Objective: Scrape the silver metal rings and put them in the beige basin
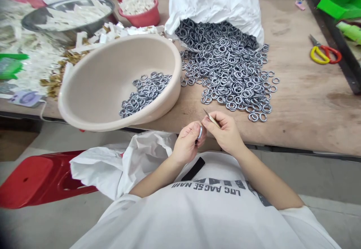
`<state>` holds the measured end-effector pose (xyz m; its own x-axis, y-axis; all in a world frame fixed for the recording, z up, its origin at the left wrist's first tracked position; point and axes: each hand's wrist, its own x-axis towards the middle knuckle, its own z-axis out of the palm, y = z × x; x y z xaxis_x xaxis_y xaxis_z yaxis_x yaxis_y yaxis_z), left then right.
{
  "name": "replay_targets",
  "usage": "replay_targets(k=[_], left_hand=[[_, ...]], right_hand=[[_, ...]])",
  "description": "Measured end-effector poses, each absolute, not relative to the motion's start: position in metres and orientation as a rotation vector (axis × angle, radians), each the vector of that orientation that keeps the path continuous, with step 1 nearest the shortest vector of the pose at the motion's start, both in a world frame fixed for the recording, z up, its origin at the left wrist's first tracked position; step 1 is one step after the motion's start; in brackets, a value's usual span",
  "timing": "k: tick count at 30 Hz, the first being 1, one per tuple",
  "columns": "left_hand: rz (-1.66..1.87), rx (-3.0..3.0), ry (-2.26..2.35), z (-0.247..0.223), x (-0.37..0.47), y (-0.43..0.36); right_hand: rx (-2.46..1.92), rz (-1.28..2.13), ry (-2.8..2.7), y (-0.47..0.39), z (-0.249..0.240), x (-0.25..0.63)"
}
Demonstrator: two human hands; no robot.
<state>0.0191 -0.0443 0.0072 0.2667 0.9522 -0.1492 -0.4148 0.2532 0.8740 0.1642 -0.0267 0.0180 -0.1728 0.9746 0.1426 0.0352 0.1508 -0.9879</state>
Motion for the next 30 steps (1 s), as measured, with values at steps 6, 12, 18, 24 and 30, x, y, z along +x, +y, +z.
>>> replay_targets(k=[6,12,18,24,30], left_hand=[[1.164,0.675,0.84,0.014,0.017,-0.041],[1.181,0.639,0.838,0.013,0.016,-0.041],[1.158,0.623,0.83,0.015,0.014,-0.041],[1.043,0.684,0.684,0.017,0.015,-0.05],[1.354,1.192,1.014,0.048,-0.025,-0.051]], right_hand=[[-1.056,0.662,-1.955,-0.042,0.024,0.165],[-1.094,0.551,-2.043,-0.045,0.025,0.162],[-1.097,0.531,-2.034,-0.044,0.025,0.16],[-1.286,0.625,-1.853,-0.026,0.016,0.17],[-1.575,0.48,-1.993,0.014,0.018,0.165]])
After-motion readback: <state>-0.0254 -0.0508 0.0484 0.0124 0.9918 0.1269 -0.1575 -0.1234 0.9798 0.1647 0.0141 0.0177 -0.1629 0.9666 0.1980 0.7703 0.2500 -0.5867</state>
